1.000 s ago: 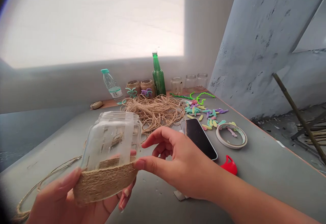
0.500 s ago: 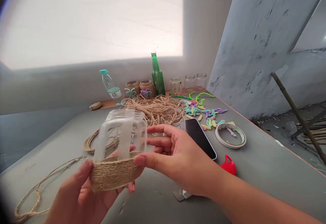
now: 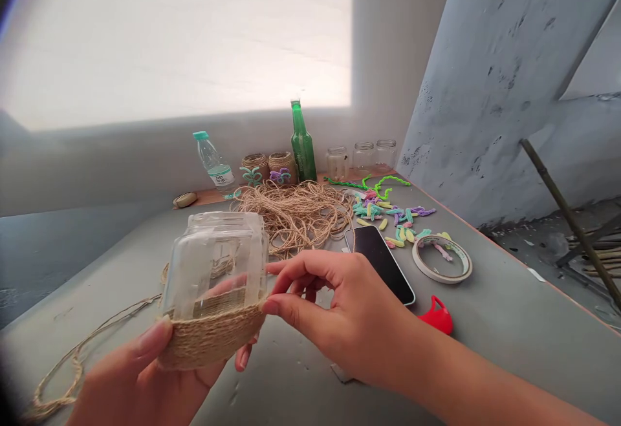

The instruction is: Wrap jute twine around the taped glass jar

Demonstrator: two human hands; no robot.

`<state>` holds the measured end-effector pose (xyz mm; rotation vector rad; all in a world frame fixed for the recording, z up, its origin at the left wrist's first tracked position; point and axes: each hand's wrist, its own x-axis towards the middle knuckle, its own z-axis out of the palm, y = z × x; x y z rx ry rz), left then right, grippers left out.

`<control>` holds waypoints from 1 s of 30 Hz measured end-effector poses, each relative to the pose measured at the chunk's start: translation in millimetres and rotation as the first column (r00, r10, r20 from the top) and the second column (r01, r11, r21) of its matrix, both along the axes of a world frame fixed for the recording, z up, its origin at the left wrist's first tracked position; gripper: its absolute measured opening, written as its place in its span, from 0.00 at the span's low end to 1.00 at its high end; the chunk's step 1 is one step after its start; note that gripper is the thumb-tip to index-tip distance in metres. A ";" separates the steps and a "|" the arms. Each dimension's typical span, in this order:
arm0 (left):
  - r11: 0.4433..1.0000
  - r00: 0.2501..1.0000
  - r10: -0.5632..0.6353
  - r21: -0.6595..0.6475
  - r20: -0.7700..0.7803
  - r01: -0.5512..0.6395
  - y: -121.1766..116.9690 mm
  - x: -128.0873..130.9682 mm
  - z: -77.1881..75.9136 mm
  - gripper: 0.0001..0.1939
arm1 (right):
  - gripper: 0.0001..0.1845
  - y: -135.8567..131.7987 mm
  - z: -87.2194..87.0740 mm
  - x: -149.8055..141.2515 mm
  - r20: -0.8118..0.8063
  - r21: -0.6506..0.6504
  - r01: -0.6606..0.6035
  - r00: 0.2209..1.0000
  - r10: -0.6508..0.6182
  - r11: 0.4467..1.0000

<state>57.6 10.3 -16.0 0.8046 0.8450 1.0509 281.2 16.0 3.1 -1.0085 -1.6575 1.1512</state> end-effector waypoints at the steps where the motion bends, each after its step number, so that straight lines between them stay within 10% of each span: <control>1: 1.000 1.000 0.011 -0.002 0.026 -0.011 -0.5 0.8 0.6 0.24 | 0.08 0.3 -0.4 -0.2 -0.003 0.006 0.001 1.000 -0.001 1.000; 13: 0.984 0.986 0.011 -0.176 0.169 0.019 -6.0 -6.7 2.9 0.26 | 0.10 3.4 -1.4 -2.7 -0.046 -0.031 -0.005 0.999 0.003 0.999; 20: 0.975 0.981 -0.011 -0.214 0.195 0.054 -6.0 -4.5 8.0 0.29 | 0.28 6.9 -7.1 -2.8 -0.379 -0.372 -0.192 0.924 0.040 0.908; 30: 0.989 0.963 0.126 0.105 -0.237 -0.104 3.3 -2.0 -18.4 0.40 | 0.32 3.9 -10.3 -6.0 -0.222 -0.291 0.003 0.972 -0.071 0.957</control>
